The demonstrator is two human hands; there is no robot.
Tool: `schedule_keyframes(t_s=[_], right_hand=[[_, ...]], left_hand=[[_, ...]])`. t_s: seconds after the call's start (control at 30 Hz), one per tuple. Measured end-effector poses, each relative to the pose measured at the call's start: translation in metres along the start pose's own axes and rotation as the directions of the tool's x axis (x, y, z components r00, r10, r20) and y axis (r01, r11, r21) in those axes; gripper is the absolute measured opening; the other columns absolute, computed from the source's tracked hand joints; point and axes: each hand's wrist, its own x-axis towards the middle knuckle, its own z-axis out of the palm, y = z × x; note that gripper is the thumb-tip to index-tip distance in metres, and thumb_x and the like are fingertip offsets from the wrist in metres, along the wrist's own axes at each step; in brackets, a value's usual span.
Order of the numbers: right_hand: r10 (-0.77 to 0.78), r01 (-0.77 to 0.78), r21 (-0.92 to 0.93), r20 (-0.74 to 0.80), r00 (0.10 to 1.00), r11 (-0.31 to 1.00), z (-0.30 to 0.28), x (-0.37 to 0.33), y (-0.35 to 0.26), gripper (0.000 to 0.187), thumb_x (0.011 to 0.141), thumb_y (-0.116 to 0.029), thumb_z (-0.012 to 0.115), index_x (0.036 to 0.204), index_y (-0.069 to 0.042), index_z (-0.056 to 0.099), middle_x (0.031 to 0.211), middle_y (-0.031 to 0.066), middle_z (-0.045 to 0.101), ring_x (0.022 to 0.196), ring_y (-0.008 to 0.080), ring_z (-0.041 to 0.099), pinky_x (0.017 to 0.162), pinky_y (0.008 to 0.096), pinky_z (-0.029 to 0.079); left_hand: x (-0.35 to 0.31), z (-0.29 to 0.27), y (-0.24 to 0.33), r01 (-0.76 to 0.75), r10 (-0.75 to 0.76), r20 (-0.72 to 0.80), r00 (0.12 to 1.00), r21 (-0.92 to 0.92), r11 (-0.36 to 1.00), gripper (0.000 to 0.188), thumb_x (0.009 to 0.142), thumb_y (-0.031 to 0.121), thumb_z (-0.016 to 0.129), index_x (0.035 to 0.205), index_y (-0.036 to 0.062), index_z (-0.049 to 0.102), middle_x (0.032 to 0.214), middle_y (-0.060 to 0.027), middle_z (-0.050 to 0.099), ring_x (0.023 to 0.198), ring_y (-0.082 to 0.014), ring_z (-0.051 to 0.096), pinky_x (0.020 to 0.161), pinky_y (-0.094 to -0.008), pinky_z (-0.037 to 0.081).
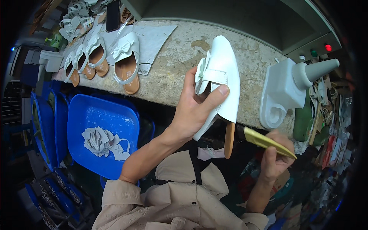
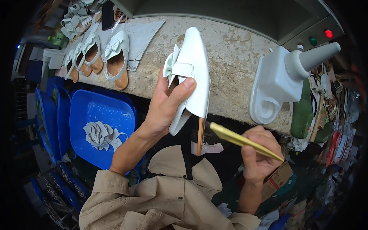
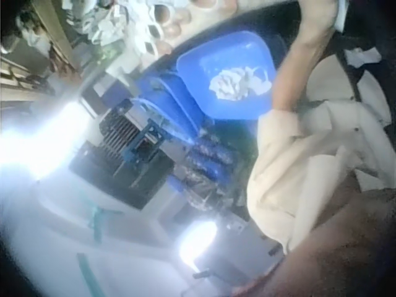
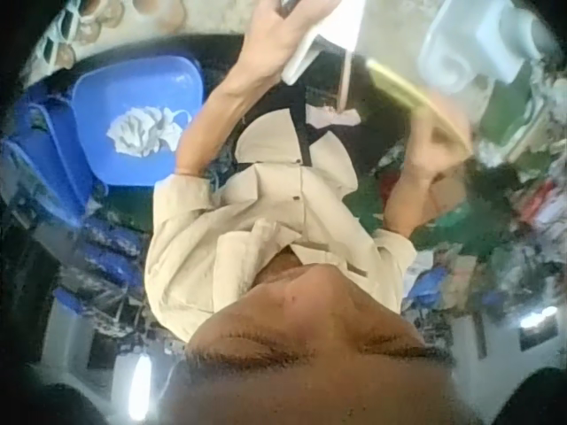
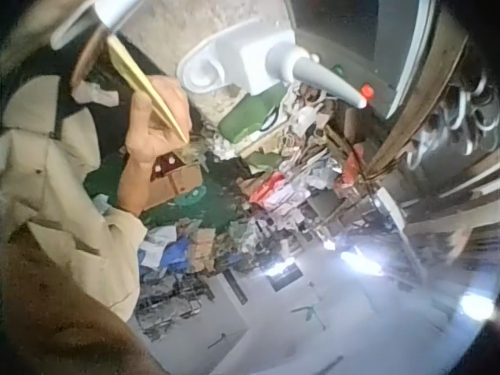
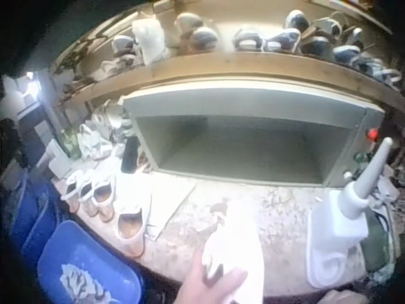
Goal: The person repeatedly picks up white sandals from a wooden shelf and uses a yellow brush to scrub the soles and sides. After cleaning each sandal, the person places it back on the shelf. The process is repeated for multiple sandals throughout the video.
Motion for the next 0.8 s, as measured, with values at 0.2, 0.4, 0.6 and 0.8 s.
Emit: schedule_keyframes(t_s=[0.2,0.4,0.6,0.8], right_hand=[[0.172,-0.177,-0.054,-0.086,0.981,0.983,0.010,-0.015,-0.005,0.024,0.088,-0.005,0.064,0.108,0.007,0.058,0.092,0.0151,0.061,0.082,0.0181,0.057,0.072,0.0288,0.047],[0.018,-0.019,-0.029,-0.053,0.998,0.999,0.009,-0.023,0.003,0.020,0.087,-0.003,0.068,0.104,0.003,0.060,0.087,0.0152,0.064,0.074,0.0205,0.059,0.064,0.0290,0.045],[-0.160,0.177,-0.115,0.149,0.976,0.977,-0.003,-0.015,0.005,0.016,0.084,-0.001,0.070,0.096,0.000,0.061,0.088,0.0161,0.066,0.070,0.0259,0.062,0.060,0.0323,0.049],[-0.151,0.157,-0.057,0.104,0.983,0.986,-0.011,0.000,0.007,0.018,0.083,0.000,0.071,0.098,0.000,0.062,0.088,0.0156,0.066,0.076,0.0255,0.062,0.066,0.0339,0.050]], left_hand=[[0.006,0.007,-0.006,-0.030,0.027,-0.102,0.994,-0.027,0.999,0.074,0.090,0.023,0.070,0.139,0.0001,0.020,0.119,-0.0159,0.051,0.103,-0.0182,0.060,0.083,-0.0306,0.053],[0.011,0.007,-0.011,-0.033,0.027,-0.129,0.991,-0.045,0.998,0.072,0.090,0.024,0.070,0.138,-0.0002,0.022,0.116,-0.0152,0.052,0.100,-0.0171,0.059,0.080,-0.0298,0.053],[0.014,0.005,-0.009,0.027,-0.029,-0.134,0.991,-0.014,1.000,0.074,0.089,0.026,0.071,0.138,-0.0014,0.022,0.116,-0.0153,0.052,0.101,-0.0172,0.059,0.081,-0.0301,0.053],[0.016,0.005,-0.010,0.064,-0.065,-0.115,0.991,-0.020,0.998,0.077,0.088,0.028,0.072,0.138,-0.0020,0.022,0.118,-0.0163,0.051,0.104,-0.0182,0.057,0.083,-0.0309,0.052]])
